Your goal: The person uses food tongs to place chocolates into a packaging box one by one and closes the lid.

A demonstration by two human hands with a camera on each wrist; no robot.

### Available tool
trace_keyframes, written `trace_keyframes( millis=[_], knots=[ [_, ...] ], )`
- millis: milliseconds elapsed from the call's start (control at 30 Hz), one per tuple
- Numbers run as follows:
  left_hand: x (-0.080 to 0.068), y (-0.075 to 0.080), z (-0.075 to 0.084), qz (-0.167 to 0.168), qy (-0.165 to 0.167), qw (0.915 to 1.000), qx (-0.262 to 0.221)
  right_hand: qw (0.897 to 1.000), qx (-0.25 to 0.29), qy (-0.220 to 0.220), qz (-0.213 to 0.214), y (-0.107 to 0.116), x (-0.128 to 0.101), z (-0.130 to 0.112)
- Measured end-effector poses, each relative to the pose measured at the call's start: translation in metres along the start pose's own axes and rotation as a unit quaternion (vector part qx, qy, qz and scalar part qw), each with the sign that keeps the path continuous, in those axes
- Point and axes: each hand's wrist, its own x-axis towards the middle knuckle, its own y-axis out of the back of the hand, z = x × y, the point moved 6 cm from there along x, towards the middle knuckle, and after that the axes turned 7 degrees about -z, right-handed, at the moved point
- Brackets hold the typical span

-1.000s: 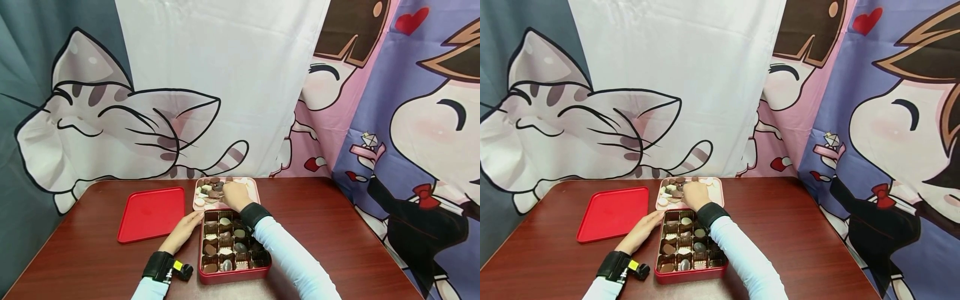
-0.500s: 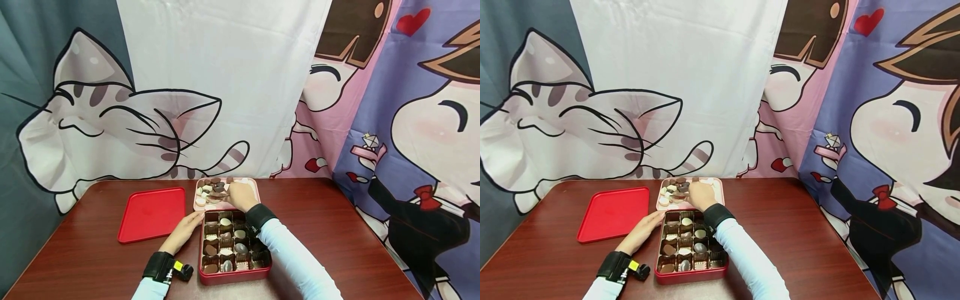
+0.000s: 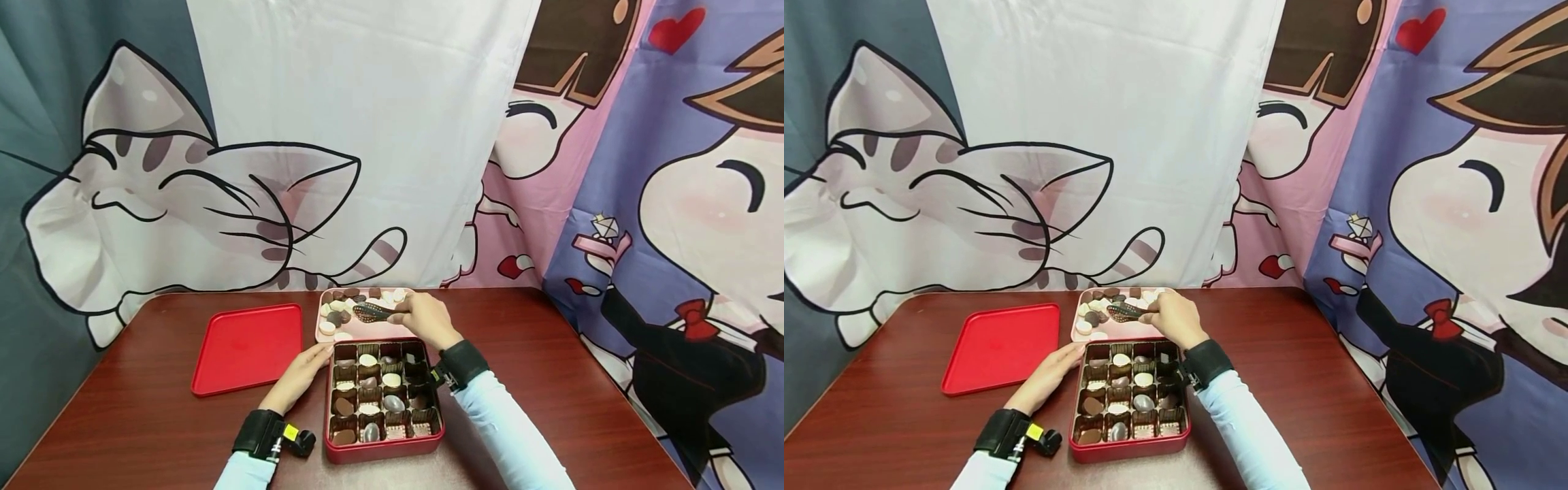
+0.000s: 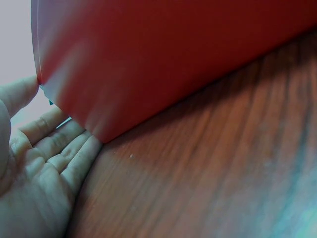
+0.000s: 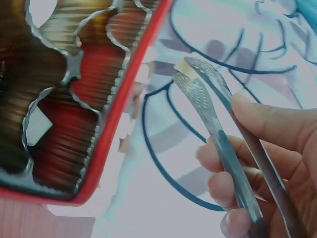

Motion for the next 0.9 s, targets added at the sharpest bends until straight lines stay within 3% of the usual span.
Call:
trace_keyframes(
  millis=[300, 567, 767, 900],
  knots=[
    [0.0, -0.001, 0.002, 0.004, -0.003, 1.0, 0.006, 0.998, 0.05, 0.023, 0.003, 0.024, -0.036, 0.005],
    [0.0, 0.001, 0.0, 0.005, -0.002, 1.0, 0.005, 0.999, 0.042, 0.031, -0.006, 0.044, -0.059, 0.008],
    [0.001, 0.001, 0.002, 0.006, -0.029, 0.9992, 0.028, 0.997, 0.019, 0.05, -0.06, 0.057, -0.076, 0.008],
    [0.002, 0.0, 0.0, 0.002, -0.017, 0.9997, 0.02, 0.992, 0.004, 0.063, -0.108, 0.063, -0.088, 0.008]
  ],
)
